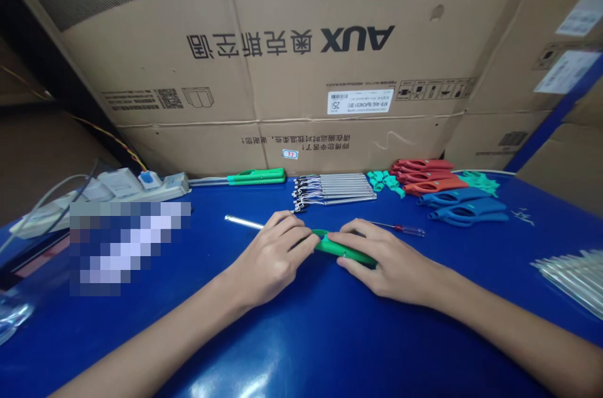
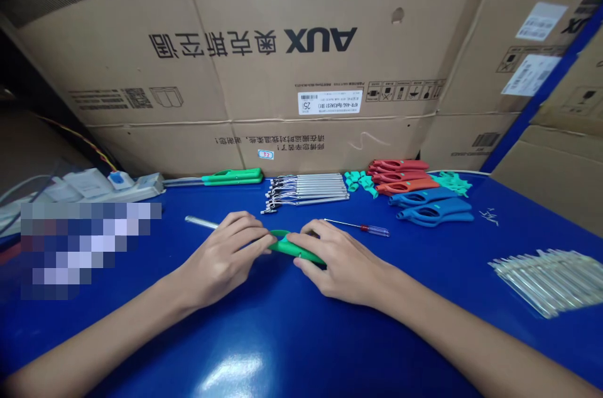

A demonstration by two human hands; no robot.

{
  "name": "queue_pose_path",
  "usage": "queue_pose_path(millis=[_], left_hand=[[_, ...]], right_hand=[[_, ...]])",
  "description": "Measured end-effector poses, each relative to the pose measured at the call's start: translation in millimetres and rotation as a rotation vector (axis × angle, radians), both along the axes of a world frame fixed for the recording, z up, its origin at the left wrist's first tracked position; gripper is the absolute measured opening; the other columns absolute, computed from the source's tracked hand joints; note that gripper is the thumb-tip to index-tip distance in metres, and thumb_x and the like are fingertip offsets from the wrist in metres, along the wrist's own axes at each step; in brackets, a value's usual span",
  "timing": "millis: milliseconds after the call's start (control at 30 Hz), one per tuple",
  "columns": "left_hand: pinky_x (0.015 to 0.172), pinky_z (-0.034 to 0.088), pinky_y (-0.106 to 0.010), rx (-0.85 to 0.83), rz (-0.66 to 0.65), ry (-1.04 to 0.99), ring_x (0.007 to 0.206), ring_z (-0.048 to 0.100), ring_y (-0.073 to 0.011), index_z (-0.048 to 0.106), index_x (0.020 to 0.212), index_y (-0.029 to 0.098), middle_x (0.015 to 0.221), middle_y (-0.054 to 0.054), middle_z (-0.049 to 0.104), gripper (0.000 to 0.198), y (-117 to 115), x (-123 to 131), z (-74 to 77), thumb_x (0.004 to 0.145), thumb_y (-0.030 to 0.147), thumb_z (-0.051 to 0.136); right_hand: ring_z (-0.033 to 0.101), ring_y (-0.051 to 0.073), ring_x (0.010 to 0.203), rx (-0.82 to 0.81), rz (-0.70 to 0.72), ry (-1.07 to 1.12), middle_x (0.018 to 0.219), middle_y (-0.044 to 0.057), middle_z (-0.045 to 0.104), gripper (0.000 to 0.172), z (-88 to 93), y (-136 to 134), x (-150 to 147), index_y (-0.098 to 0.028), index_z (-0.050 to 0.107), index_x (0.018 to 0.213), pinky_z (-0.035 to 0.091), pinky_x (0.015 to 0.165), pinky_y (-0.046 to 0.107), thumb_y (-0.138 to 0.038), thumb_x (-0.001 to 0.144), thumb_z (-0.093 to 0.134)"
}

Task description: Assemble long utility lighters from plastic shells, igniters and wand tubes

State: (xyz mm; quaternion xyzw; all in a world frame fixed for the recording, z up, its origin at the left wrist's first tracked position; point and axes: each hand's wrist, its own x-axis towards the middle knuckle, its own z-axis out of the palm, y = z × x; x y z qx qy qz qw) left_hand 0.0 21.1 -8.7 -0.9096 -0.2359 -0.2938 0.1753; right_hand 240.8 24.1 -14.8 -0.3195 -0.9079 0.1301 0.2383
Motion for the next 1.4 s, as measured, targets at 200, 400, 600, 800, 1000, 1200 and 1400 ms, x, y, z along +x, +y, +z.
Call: queue_pose_path(millis=[200, 400, 600, 800, 1000, 1200, 1400], left_hand=[[0.074, 0.048, -0.036, -0.232, -0.013, -0.064, 0.079, 0.068, -0.0186, 0.062, 0.111, 0.011, 0.09, -0.008, 0.074, 0.026, 5.8, -1.8, -14.1, 0.095, 0.004, 0.043], [0.081, 0.046, -0.037, -0.47, 0.114, -0.022, 0.083, 0.066, -0.0191, 0.065, 0.106, 0.015, 0.092, -0.006, 0.073, 0.019, 5.9, -2.0, -16.9, 0.1, 0.023, 0.048], [0.085, 0.044, -0.039, -0.614, 0.103, 0.103, 0.095, 0.06, -0.022, 0.067, 0.108, 0.019, 0.099, -0.005, 0.07, 0.021, 5.7, -11.3, -3.3, 0.1, 0.024, 0.049], [0.087, 0.045, -0.039, -0.605, 0.082, 0.135, 0.097, 0.057, -0.0223, 0.065, 0.121, 0.023, 0.104, -0.006, 0.066, 0.028, 5.7, -14.9, -3.9, 0.097, 0.018, 0.051], [0.085, 0.042, -0.039, -0.506, 0.047, 0.1, 0.09, 0.061, -0.0211, 0.066, 0.116, 0.018, 0.097, -0.006, 0.069, 0.023, 3.7, -8.0, -11.1, 0.099, 0.022, 0.052], [0.083, 0.04, -0.037, -0.467, -0.003, 0.076, 0.087, 0.061, -0.0194, 0.066, 0.112, 0.019, 0.095, -0.005, 0.07, 0.02, 1.8, -7.8, -10.3, 0.099, 0.022, 0.052], [0.082, 0.039, -0.038, -0.456, 0.012, 0.082, 0.087, 0.06, -0.0209, 0.067, 0.112, 0.018, 0.095, -0.006, 0.069, 0.021, 1.0, -9.6, -6.3, 0.096, 0.023, 0.053]], right_hand=[[0.064, 0.02, 0.098, -0.041, -0.03, -0.002, 0.105, 0.008, 0.069, 0.022, 3.4, 6.1, 3.4, -0.018, 0.063, 0.114, 0.051, 0.091, 0.038, -0.027, 0.099, 0.05], [0.063, 0.02, 0.094, -0.134, -0.054, -0.042, 0.102, 0.009, 0.066, 0.021, -2.8, 16.9, 7.1, -0.016, 0.07, 0.1, 0.051, 0.087, 0.035, -0.025, 0.098, 0.051], [0.064, 0.017, 0.089, -0.067, -0.042, -0.061, 0.097, 0.007, 0.068, 0.021, -2.1, 24.2, 8.8, -0.018, 0.072, 0.097, 0.051, 0.082, 0.028, -0.026, 0.097, 0.053], [0.061, 0.025, 0.099, 0.253, -0.518, -0.216, 0.102, 0.012, 0.07, 0.025, 3.7, 71.3, 56.2, -0.015, 0.073, 0.098, 0.046, 0.091, 0.041, -0.022, 0.094, 0.049], [0.045, 0.042, 0.115, 0.357, -0.764, -0.428, 0.128, 0.024, 0.057, 0.033, -1.0, 89.8, 80.3, -0.011, 0.076, 0.1, 0.036, 0.087, 0.055, -0.024, 0.089, 0.048], [0.041, 0.04, 0.118, 0.375, -0.791, -0.592, 0.133, 0.025, 0.053, 0.034, -1.5, 86.4, 77.9, -0.012, 0.077, 0.1, 0.033, 0.086, 0.051, -0.019, 0.084, 0.049], [0.041, 0.039, 0.118, 0.368, -0.802, -0.626, 0.134, 0.023, 0.054, 0.036, -5.5, 93.1, 87.3, -0.016, 0.077, 0.107, 0.032, 0.085, 0.048, -0.013, 0.08, 0.052]])
